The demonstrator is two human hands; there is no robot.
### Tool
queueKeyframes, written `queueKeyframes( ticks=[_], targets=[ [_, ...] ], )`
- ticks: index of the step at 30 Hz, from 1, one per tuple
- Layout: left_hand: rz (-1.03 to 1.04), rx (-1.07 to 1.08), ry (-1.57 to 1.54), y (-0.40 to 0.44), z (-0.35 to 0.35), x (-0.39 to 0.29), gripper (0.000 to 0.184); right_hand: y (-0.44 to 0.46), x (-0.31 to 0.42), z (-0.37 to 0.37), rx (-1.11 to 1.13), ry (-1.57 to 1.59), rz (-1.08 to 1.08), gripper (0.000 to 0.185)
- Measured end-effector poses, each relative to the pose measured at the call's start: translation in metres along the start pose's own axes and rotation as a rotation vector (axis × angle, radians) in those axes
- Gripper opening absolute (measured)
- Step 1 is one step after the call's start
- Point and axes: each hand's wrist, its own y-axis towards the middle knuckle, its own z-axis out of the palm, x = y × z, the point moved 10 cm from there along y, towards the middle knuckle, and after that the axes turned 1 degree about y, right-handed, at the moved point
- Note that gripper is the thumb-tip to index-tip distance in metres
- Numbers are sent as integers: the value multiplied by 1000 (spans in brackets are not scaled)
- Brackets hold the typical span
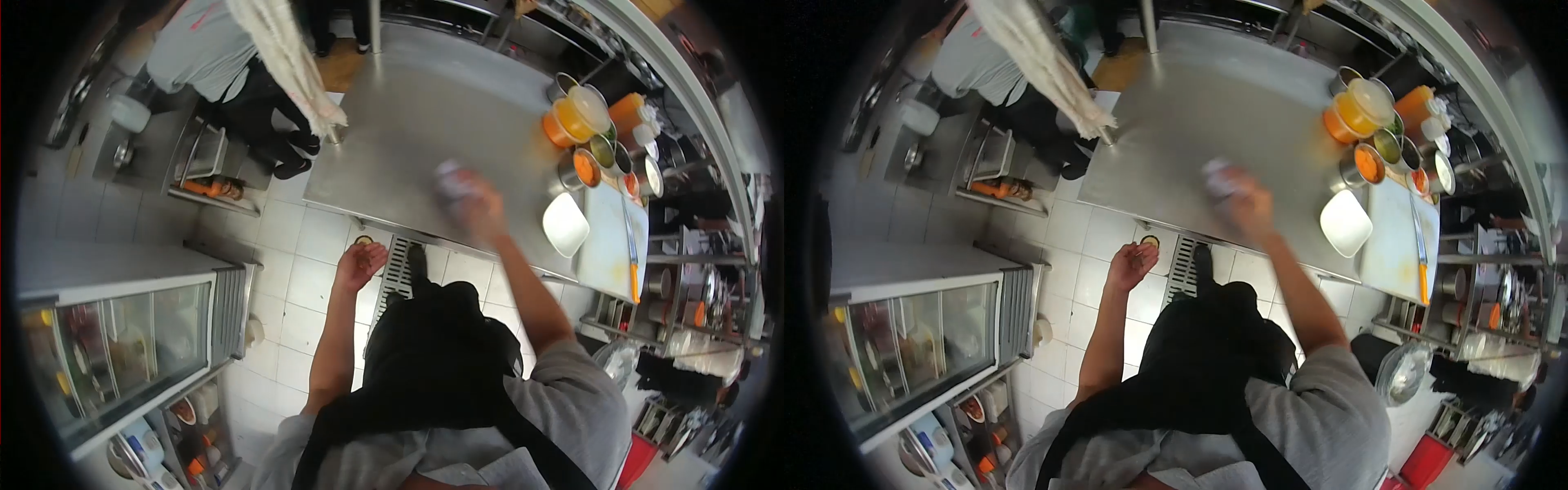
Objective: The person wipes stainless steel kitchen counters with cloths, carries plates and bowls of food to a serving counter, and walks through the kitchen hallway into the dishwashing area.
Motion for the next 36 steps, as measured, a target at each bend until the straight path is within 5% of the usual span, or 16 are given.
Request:
queueKeyframes(
  ticks=[1,5,7,8,9,13,15,16,18,21,23,25,29,30,33,36],
  targets=[
    [17,-90,1,-6,-11,-2,27,8,-10,-45,-68,-201,399,32],
    [-39,16,-63,-4,-38,0,27,-29,-78,-105,-407,-1058,150,46],
    [49,-105,55,-9,-40,-6,29,-38,-32,10,-164,-948,-26,49],
    [46,-111,60,-9,-43,-7,29,-55,-78,63,26,-274,238,40],
    [14,-66,153,-4,-43,-5,30,-46,-7,111,109,-185,-193,29],
    [24,-136,332,-9,-41,-33,29,9,30,147,511,398,172,24],
    [36,-286,430,-27,-62,-51,32,66,-13,69,508,-479,231,29],
    [131,-321,405,-38,-75,-65,33,77,-25,0,128,255,444,31],
    [204,-285,340,-61,-101,-78,33,132,-61,-109,-75,-469,142,32],
    [229,-499,276,-90,-168,-80,35,154,-127,-177,-446,-627,410,36],
    [152,-419,266,-88,-210,-64,36,151,-172,-110,-672,-1276,-147,37],
    [67,-467,529,-97,-237,-62,40,143,-104,21,-381,-730,189,29],
    [-333,-648,1294,-99,-224,-57,45,40,-9,268,489,-58,-274,31],
    [-368,-597,1353,-96,-205,-58,37,6,-9,302,744,195,128,28],
    [-205,-407,1541,-74,-192,-83,19,-21,35,305,861,186,130,25],
    [-91,-380,1493,-77,-192,-102,27,16,24,209,266,244,350,26]
  ],
)
